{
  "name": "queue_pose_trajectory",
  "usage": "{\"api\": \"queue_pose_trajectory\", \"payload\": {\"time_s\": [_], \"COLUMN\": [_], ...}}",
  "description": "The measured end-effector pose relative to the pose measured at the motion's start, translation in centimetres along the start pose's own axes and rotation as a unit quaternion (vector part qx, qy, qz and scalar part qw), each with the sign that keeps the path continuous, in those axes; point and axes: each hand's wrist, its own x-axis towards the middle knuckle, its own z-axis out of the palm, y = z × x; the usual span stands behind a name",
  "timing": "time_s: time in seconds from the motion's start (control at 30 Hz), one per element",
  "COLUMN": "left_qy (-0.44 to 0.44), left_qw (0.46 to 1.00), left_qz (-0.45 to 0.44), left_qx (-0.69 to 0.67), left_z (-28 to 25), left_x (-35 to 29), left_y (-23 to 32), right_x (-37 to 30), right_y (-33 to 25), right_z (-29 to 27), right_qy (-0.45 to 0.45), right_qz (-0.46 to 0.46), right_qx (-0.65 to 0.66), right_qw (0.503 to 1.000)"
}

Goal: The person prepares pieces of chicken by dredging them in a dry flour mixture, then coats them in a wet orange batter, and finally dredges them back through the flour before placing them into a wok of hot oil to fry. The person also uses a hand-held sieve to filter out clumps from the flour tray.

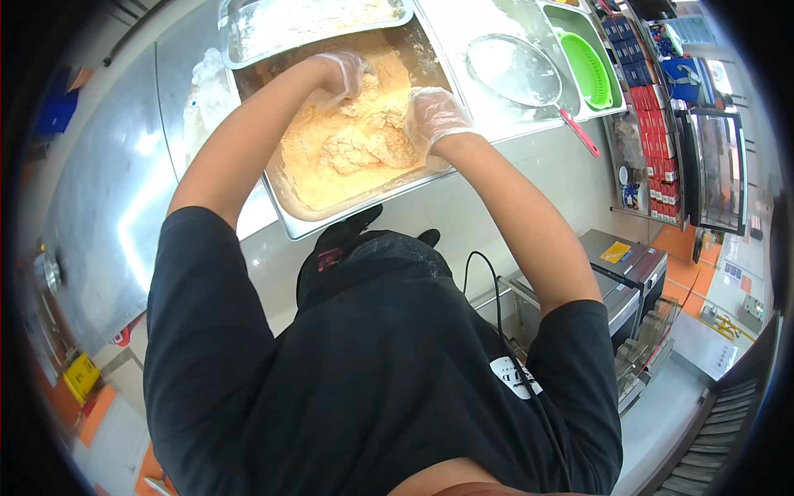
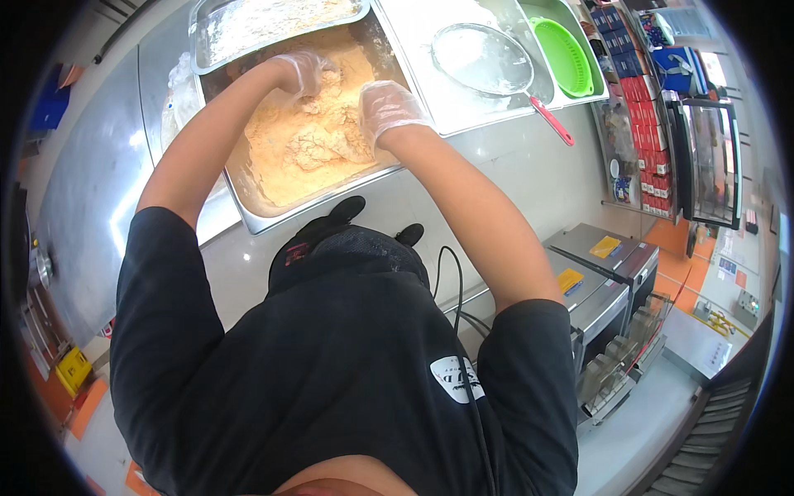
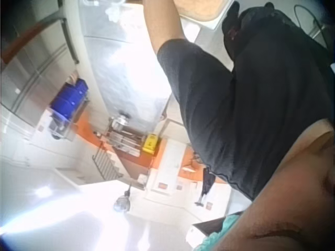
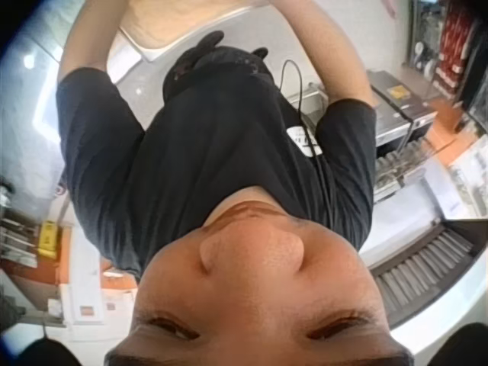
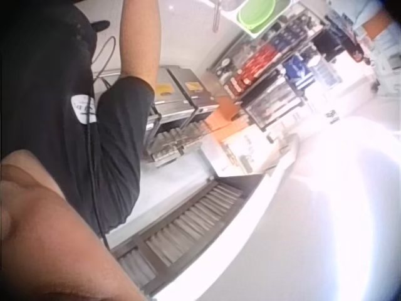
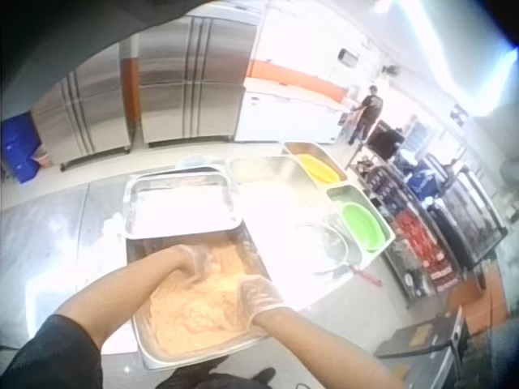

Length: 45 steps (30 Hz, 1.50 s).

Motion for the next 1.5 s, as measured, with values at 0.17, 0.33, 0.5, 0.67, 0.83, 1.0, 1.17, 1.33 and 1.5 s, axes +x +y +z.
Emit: {"api": "queue_pose_trajectory", "payload": {"time_s": [0.17,0.33,0.5,0.67,0.83,1.0,1.17,1.33,1.5], "left_qy": [0.005,-0.004,0.033,0.118,0.214,0.167,0.224,0.132,0.250], "left_qw": [0.986,0.998,0.994,0.976,0.967,0.957,0.924,0.952,0.931], "left_qz": [-0.085,-0.047,-0.063,-0.104,-0.092,-0.195,-0.263,-0.219,-0.234], "left_qx": [-0.144,-0.030,-0.087,-0.148,-0.106,-0.133,-0.165,-0.170,-0.127], "left_z": [-0.6,1.5,1.1,0.6,-1.2,-4.3,-4.8,-6.1,-5.9], "left_x": [-1.6,0.6,-0.9,-3.9,-6.0,-7.1,-6.9,-10.0,-8.6], "left_y": [1.2,-0.6,0.0,-0.7,2.7,5.4,7.0,5.5,7.4], "right_x": [0.1,0.6,0.8,0.9,1.9,2.1,0.3,4.1,3.8], "right_y": [0.4,0.6,0.7,0.4,-2.3,-3.9,-6.1,-1.9,-4.2], "right_z": [0.6,0.7,-0.2,-2.0,-2.7,-4.2,-7.7,-3.7,-5.6], "right_qy": [0.031,0.050,0.040,0.016,0.045,0.010,0.013,0.034,0.027], "right_qz": [0.004,-0.014,0.003,0.009,0.083,0.087,0.131,0.055,0.083], "right_qx": [-0.013,0.002,0.005,0.017,0.135,0.114,0.233,0.011,0.149], "right_qw": [0.999,0.999,0.999,1.000,0.986,0.990,0.963,0.998,0.985]}}
